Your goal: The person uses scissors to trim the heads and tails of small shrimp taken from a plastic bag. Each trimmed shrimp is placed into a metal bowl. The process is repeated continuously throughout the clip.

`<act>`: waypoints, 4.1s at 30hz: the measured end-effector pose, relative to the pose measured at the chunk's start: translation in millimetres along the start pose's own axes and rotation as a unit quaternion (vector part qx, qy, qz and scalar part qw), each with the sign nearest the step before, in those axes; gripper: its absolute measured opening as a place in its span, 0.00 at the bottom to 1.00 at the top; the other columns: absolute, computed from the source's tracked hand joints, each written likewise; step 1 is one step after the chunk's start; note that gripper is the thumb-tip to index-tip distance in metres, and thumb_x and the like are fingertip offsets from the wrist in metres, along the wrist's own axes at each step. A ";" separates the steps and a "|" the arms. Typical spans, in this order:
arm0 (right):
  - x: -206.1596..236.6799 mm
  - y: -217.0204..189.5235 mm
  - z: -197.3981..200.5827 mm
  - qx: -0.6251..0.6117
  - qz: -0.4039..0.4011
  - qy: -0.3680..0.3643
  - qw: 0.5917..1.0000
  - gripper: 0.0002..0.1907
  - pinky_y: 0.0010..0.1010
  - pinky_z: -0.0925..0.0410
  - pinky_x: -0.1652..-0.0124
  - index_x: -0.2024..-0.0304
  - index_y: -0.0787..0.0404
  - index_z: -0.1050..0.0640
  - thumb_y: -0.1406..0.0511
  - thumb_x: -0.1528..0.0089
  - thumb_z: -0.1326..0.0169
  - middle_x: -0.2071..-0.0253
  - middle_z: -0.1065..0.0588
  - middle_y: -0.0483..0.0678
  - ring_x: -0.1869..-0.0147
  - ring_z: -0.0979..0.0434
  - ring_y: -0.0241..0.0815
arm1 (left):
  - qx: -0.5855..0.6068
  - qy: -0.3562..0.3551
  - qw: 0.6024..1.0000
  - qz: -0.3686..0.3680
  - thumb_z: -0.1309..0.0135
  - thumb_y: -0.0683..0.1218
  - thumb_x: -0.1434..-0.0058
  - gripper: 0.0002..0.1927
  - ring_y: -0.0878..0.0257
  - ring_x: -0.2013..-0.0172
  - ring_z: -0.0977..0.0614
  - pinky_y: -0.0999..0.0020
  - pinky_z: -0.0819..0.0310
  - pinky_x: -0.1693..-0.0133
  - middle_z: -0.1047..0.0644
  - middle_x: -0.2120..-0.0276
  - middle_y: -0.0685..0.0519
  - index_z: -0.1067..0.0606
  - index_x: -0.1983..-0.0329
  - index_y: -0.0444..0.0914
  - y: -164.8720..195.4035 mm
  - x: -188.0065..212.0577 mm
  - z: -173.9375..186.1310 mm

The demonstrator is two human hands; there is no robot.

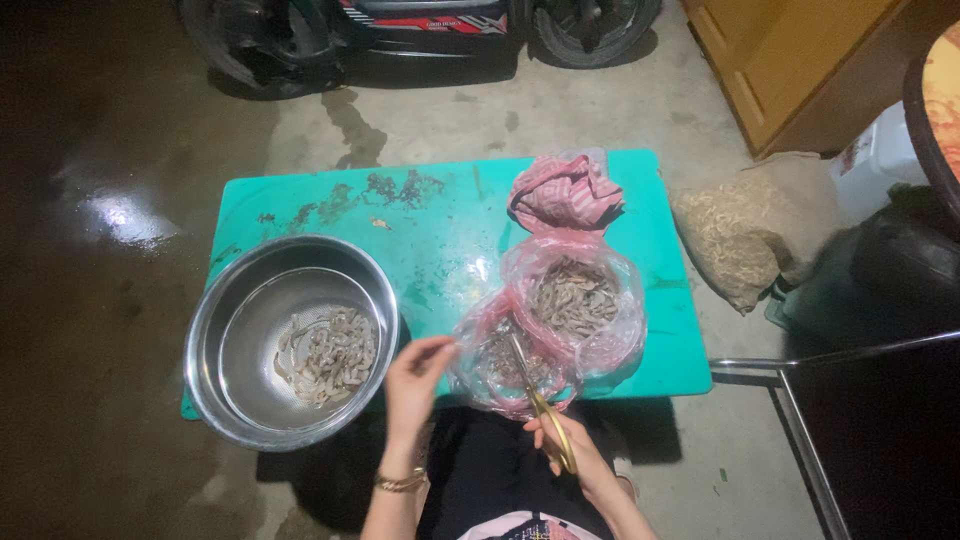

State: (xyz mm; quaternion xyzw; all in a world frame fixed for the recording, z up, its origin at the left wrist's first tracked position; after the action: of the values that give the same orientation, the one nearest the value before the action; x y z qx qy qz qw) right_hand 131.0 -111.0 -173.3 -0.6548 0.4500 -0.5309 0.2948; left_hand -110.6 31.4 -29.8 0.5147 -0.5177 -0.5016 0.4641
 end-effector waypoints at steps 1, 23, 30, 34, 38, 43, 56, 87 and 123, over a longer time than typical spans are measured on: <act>-1.7 -1.4 1.5 0.013 0.003 0.006 1.000 0.20 0.22 0.40 0.81 0.59 0.62 0.18 0.52 0.38 0.48 0.75 0.27 0.39 0.81 0.34 0.30 | -0.039 0.039 0.998 -0.001 0.39 0.43 0.38 0.09 0.64 0.64 0.16 0.70 0.25 0.62 0.14 0.62 0.52 0.17 0.55 0.38 10.5 2.2 20.4; 47.6 -127.0 -27.2 0.626 0.210 0.256 0.706 0.27 0.43 0.28 0.60 0.59 0.60 0.21 0.50 0.51 0.33 0.61 0.21 0.48 0.54 0.22 0.49 | -0.407 -0.019 0.907 -0.104 0.37 0.46 0.45 0.17 0.41 0.48 0.23 0.51 0.28 0.49 0.27 0.42 0.37 0.20 0.52 0.39 -13.6 23.0 -36.3; 45.6 -134.7 -38.3 0.630 0.258 0.250 0.688 0.26 0.43 0.27 0.61 0.62 0.61 0.22 0.51 0.52 0.32 0.61 0.22 0.50 0.54 0.22 0.51 | 0.033 -0.098 0.991 0.085 0.44 0.42 0.39 0.25 0.60 0.52 0.15 0.70 0.21 0.54 0.24 0.41 0.48 0.28 0.37 0.37 -56.4 12.0 -34.4; 38.8 -139.7 -49.6 0.629 0.271 0.235 0.689 0.25 0.43 0.27 0.63 0.60 0.61 0.22 0.52 0.52 0.32 0.61 0.22 0.50 0.55 0.22 0.52 | 0.236 -0.078 0.956 0.154 0.46 0.42 0.38 0.29 0.61 0.54 0.14 0.71 0.16 0.54 0.23 0.47 0.44 0.38 0.33 0.38 -95.2 11.5 -36.4; 36.2 -142.2 -55.4 0.627 0.274 0.240 0.689 0.25 0.43 0.27 0.63 0.61 0.61 0.22 0.52 0.53 0.32 0.62 0.22 0.51 0.56 0.23 0.52 | 0.131 0.017 0.983 0.126 0.39 0.41 0.39 0.28 0.60 0.62 0.16 0.71 0.18 0.64 0.25 0.54 0.46 0.38 0.40 0.31 -129.5 8.3 -28.1; 35.1 -137.8 -62.7 0.635 0.286 0.240 0.676 0.25 0.42 0.27 0.63 0.62 0.61 0.23 0.52 0.51 0.32 0.64 0.23 0.50 0.56 0.23 0.52 | 0.134 -0.057 0.939 0.313 0.38 0.47 0.40 0.12 0.73 0.77 0.25 0.81 0.32 0.77 0.23 0.72 0.57 0.22 0.56 0.37 -172.4 22.9 -56.9; 60.4 -142.4 -62.9 0.634 0.296 0.229 0.677 0.29 0.41 0.27 0.64 0.59 0.61 0.22 0.53 0.56 0.30 0.64 0.24 0.49 0.56 0.24 0.50 | 0.054 -0.064 0.966 0.245 0.34 0.49 0.41 0.13 0.74 0.81 0.32 0.78 0.44 0.79 0.26 0.79 0.61 0.22 0.72 0.36 -176.0 -14.8 -66.6; 22.9 -92.0 85.1 0.421 -0.041 0.212 0.881 0.25 0.29 0.34 0.67 0.67 0.58 0.18 0.44 0.50 0.32 0.76 0.24 0.44 0.70 0.27 0.34 | -0.295 -0.053 0.943 -0.144 0.40 0.36 0.48 0.32 0.44 0.43 0.24 0.57 0.28 0.45 0.27 0.42 0.42 0.30 0.38 0.37 -51.8 -37.7 -53.9; 76.7 -5.5 90.2 0.241 0.025 0.182 0.953 0.17 0.25 0.44 0.74 0.73 0.61 0.22 0.60 0.48 0.27 0.81 0.34 0.39 0.75 0.39 0.29 | -0.554 -0.179 0.782 -0.223 0.45 0.42 0.43 0.07 0.44 0.62 0.15 0.51 0.20 0.60 0.18 0.66 0.41 0.17 0.67 0.38 -19.2 -101.9 -278.7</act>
State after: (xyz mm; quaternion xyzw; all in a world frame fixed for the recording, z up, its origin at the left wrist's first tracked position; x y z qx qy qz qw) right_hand 221.6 -186.1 -159.2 -0.4448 0.3708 -0.7265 0.3699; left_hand 172.6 122.2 -26.9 0.1708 -0.0947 -0.8748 0.4433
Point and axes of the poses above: each hand's wrist, its own x-axis away from the middle knuckle, its own z-axis out of the back of the hand, y = z × x, the point moved 10 cm from there along -x, towards the middle knuckle
